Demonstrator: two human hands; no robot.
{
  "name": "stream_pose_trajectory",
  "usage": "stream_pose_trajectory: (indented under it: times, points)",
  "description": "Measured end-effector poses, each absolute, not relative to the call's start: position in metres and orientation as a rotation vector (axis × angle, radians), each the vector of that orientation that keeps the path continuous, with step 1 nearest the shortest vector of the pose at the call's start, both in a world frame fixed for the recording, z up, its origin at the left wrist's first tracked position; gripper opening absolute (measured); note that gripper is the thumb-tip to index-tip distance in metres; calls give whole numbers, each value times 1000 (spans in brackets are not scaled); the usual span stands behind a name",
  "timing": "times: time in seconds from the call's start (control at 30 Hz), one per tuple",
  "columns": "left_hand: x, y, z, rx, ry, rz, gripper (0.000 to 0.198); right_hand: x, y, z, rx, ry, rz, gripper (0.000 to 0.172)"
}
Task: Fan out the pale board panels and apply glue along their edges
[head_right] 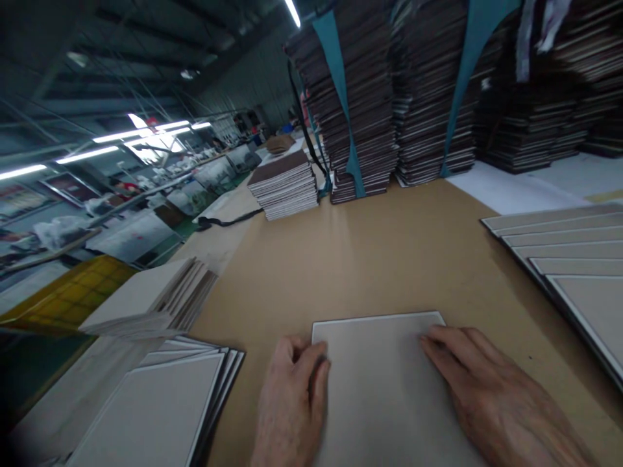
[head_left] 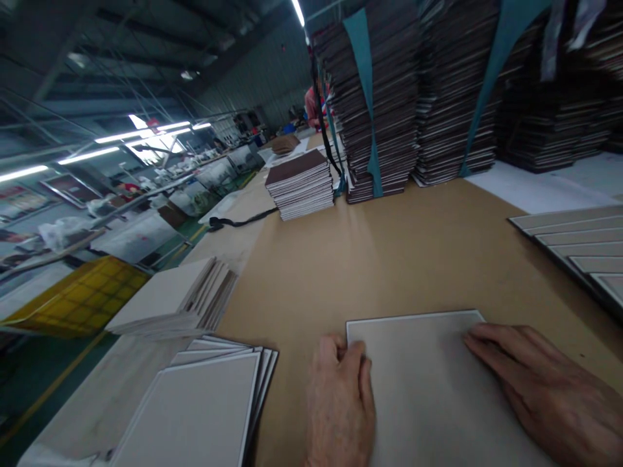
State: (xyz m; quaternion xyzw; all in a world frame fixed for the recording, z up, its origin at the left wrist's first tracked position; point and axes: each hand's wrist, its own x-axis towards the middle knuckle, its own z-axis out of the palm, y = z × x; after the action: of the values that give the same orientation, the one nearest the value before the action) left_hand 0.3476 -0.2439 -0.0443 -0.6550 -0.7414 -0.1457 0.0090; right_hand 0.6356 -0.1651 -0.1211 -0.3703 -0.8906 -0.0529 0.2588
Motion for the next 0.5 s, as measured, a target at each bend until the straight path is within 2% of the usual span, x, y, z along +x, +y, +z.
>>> stream_pose_trajectory:
  times: [0.17,0.33,0.5]
  points:
    - [344,-240,-41,-2191,-2151,-259,27,634,-155,-95,-794,-2434,-312,48]
    - [332,-260,-51,-2241,-1995,-411,30,650,-156,-81,-771,-2521,-454,49]
    - [300,-271,-77,-2320,-1580,-365,48,641,-196,-52,-778,-2506,-555,42]
